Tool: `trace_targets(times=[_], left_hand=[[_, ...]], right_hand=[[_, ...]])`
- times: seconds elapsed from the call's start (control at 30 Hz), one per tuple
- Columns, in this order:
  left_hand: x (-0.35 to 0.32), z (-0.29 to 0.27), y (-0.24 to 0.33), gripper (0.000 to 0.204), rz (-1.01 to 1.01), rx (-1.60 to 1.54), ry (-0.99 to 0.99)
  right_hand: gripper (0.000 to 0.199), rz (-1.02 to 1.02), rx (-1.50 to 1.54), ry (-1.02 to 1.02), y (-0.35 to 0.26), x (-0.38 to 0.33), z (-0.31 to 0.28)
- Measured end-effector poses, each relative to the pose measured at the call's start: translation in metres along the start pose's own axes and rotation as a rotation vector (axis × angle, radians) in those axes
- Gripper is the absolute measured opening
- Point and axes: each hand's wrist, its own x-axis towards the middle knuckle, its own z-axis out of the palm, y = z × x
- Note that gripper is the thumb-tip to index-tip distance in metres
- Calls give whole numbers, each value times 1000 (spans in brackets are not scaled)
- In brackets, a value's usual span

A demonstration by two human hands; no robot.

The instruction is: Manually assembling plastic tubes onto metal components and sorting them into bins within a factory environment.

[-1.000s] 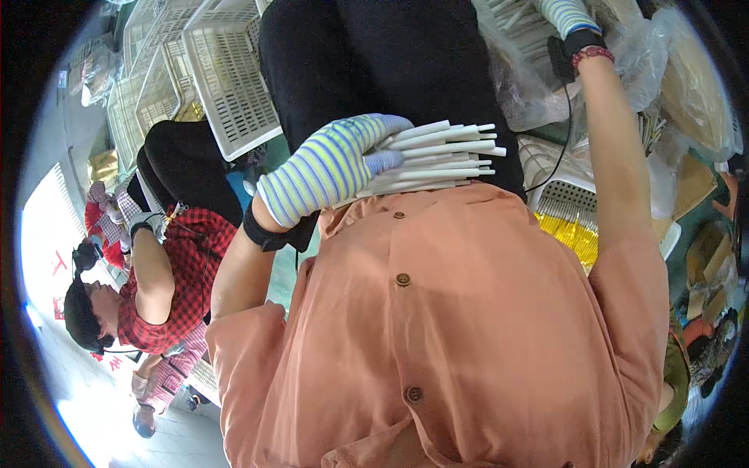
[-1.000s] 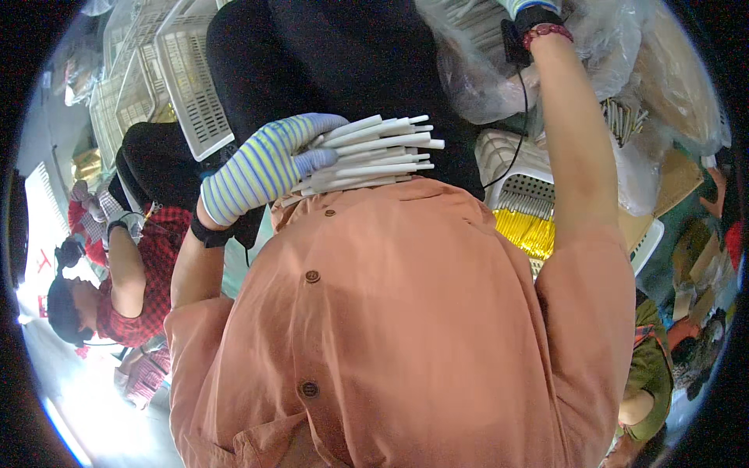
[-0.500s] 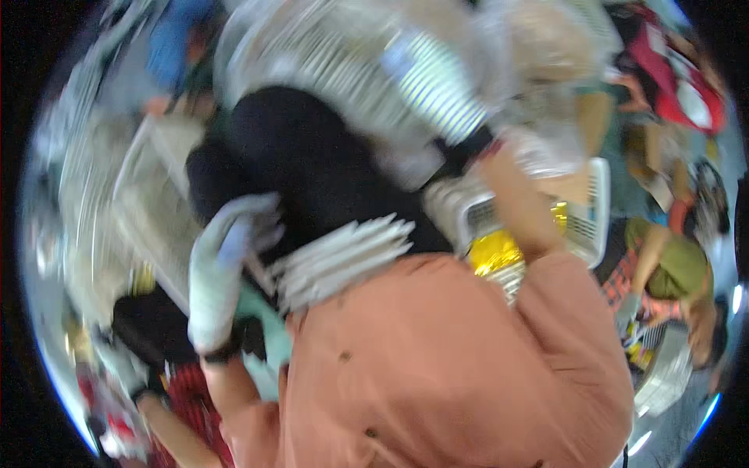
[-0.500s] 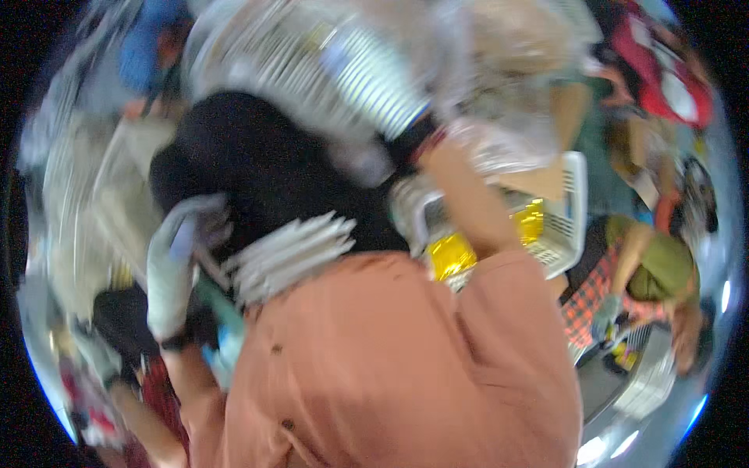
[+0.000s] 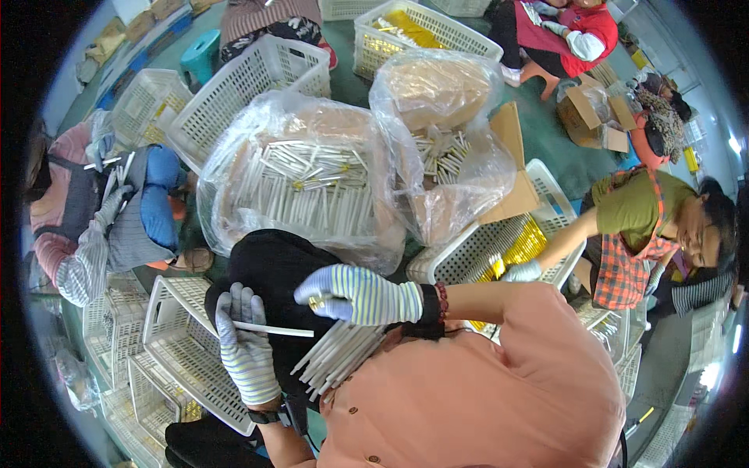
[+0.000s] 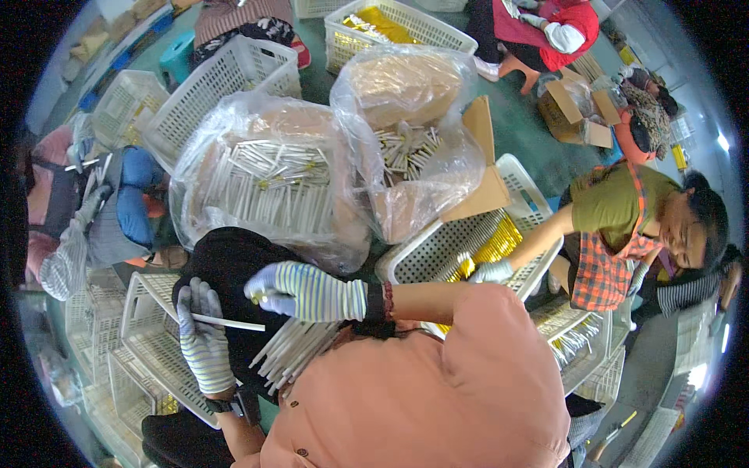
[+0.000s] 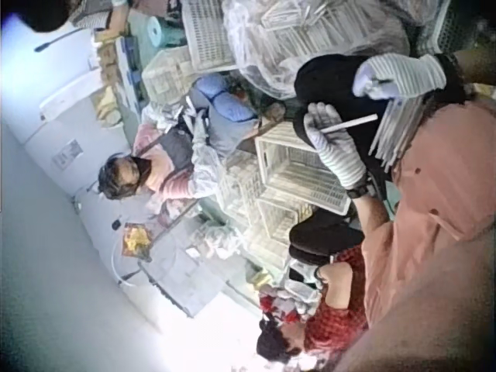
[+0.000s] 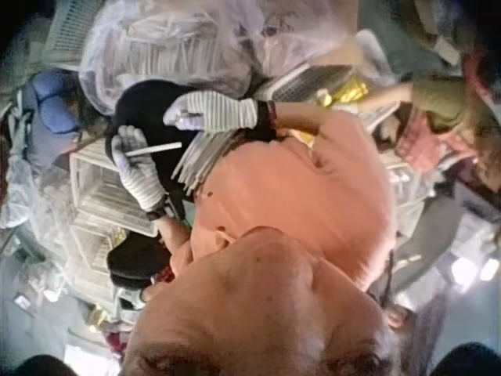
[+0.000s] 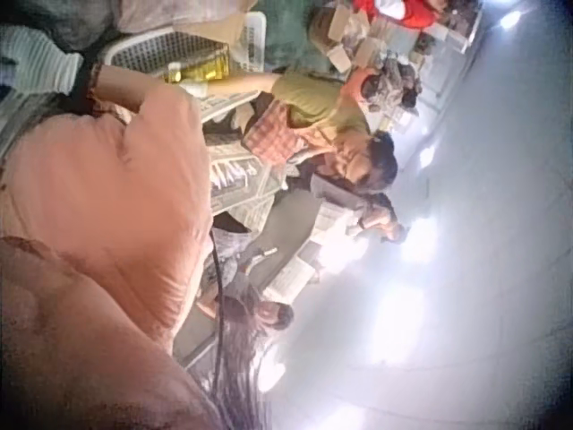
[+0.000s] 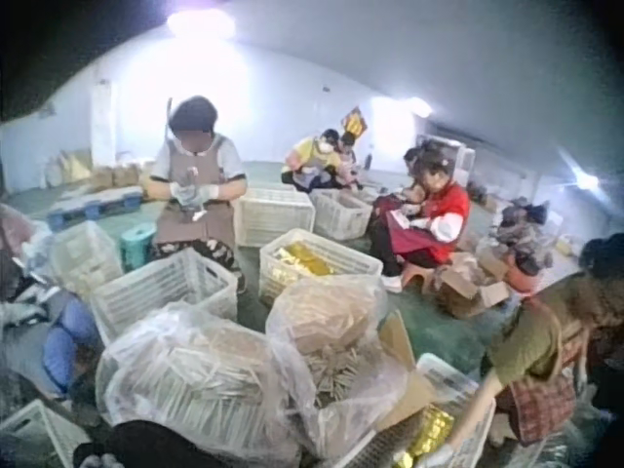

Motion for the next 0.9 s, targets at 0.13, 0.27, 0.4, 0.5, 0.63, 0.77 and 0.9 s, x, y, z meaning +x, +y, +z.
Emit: trace_targets(times=[0.13,0.27,0.4,0.5,0.63,0.77,0.9], left_hand=[[-7,34,-12,47,86,22,-96],[-11,48,-13,56,206,231,-146],[-20,52,-9,62,119,582,-132],[-28,52,-14,41,288,664,-12],[-22,52,31,28,111,943,39],[-32,26,42,26,204,1204,-50],[-47,15,38,25,301,1421,-47]], right_hand=[[29,160,66,-94,-30,27,13],[18,221,12,-174,-34,40,32],[16,494,351,-141,-40,52,29],[19,249,232,-203,-26,51,43],[28,524,21,-319,-44,66,5],[36,274,-175,-213,-35,77,-16],[39,80,-307,-461,-30,89,-21]])
